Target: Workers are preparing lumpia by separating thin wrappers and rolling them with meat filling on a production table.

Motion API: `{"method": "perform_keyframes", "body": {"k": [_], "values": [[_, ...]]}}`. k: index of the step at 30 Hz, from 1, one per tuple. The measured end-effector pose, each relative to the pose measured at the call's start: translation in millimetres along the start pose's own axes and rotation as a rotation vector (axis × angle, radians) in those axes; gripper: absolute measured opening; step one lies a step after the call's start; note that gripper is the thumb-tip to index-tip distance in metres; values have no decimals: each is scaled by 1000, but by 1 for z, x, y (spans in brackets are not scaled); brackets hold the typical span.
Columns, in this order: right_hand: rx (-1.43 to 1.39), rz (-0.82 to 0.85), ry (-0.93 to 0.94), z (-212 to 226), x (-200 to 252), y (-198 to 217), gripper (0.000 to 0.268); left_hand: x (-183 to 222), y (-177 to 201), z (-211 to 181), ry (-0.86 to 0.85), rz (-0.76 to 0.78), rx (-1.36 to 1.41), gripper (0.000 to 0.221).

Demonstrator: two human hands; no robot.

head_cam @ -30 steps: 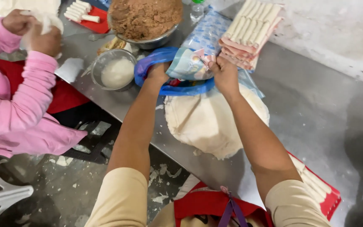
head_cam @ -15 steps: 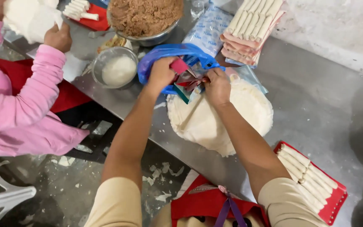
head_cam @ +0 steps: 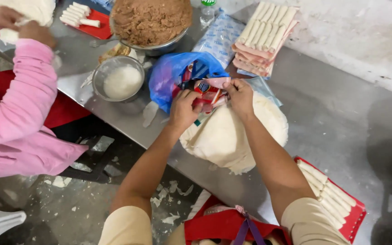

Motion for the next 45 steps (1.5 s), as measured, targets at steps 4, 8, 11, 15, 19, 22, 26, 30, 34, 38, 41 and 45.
{"method": "perform_keyframes", "body": {"k": [4, 8, 11, 15, 19, 22, 26, 30, 34, 38, 41, 45], "values": [[-6, -37, 120, 12, 7, 15, 19, -1, -8, -10, 158, 85, -101, 74], [-252, -190, -35, 2, 11, 31, 17, -8, -4, -40, 190, 164, 255, 87], [-254, -244, -91, 15, 10, 60, 15, -15, -13, -36, 158, 240, 259, 99], [-287, -383, -140, 19, 13, 104, 16, -7, -35, -5, 157, 281, 91, 118], [-306, -506, -187, -59, 11, 155, 13, 2, -56, 23, 239, 280, 151, 118], [-313, -538, -234, -61, 23, 167, 14, 0, -50, 19, 221, 244, 238, 114], [8, -520, 3, -45, 26, 194, 18, -2, -44, 19, 271, 246, 270, 107], [657, -305, 593, 44, 32, 177, 11, -14, -13, -4, 204, 167, 163, 104], [749, -105, 728, 21, 32, 126, 17, -31, 12, 25, 295, 210, 199, 91], [911, 13, 738, 3, 20, 93, 20, -55, 10, 53, 273, 340, -256, 80], [950, 110, 707, 48, 28, 81, 31, -71, -2, 63, 347, 427, -501, 70], [1029, 90, 626, 84, 29, 86, 63, -89, -50, 133, 410, 484, -595, 31]]}}
Point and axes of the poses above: each hand's wrist, its own x-axis away from the middle knuckle, its own y-axis out of the back of the hand, z = x × y, the point moved 6 cm from there along -x, towards the middle knuckle, and after that the axes turned 12 degrees about y, right-handed, at the moved point
